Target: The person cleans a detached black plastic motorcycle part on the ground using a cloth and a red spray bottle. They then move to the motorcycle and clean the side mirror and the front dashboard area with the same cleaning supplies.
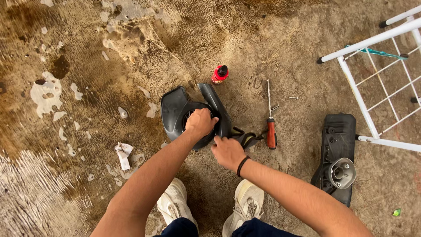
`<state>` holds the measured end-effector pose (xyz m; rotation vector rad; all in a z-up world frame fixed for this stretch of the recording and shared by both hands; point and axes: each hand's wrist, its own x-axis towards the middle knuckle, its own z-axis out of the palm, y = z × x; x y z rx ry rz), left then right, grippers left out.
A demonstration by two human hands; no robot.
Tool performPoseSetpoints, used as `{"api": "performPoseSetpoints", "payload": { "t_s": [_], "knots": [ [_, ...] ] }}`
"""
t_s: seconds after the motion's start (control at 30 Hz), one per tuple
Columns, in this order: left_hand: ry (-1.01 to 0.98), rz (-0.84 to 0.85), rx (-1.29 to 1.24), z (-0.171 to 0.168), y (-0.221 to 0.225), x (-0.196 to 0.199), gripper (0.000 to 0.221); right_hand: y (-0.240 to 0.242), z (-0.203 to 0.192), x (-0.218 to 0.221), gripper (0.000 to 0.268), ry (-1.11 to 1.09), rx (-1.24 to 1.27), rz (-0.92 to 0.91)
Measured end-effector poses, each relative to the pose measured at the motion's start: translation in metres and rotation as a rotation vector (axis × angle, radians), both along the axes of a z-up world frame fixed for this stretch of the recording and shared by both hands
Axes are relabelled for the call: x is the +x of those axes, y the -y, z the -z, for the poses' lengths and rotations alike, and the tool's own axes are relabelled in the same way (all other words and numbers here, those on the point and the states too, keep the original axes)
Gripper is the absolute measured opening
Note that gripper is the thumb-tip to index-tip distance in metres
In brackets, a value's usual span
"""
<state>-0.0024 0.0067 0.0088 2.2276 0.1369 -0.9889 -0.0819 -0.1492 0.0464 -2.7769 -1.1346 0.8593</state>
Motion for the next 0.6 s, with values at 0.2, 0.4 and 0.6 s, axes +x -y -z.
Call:
{"api": "performPoseSetpoints", "payload": {
  "t_s": [0.2,0.4,0.6],
  "knots": [
    [0.058,0.197,0.048,-0.021,-0.011,-0.006,0.049,0.034,-0.006,0.06,0.027,-0.154,0.121,0.45],
    [0.239,0.646,-0.035,-0.014,-0.029,-0.028,0.059,0.053,-0.014,0.067,0.03,-0.227,0.321,0.516],
    [0.285,0.691,-0.006,0.007,-0.014,-0.029,0.019,0.058,-0.011,0.069,0.032,-0.136,0.305,0.459]
  ]
}}
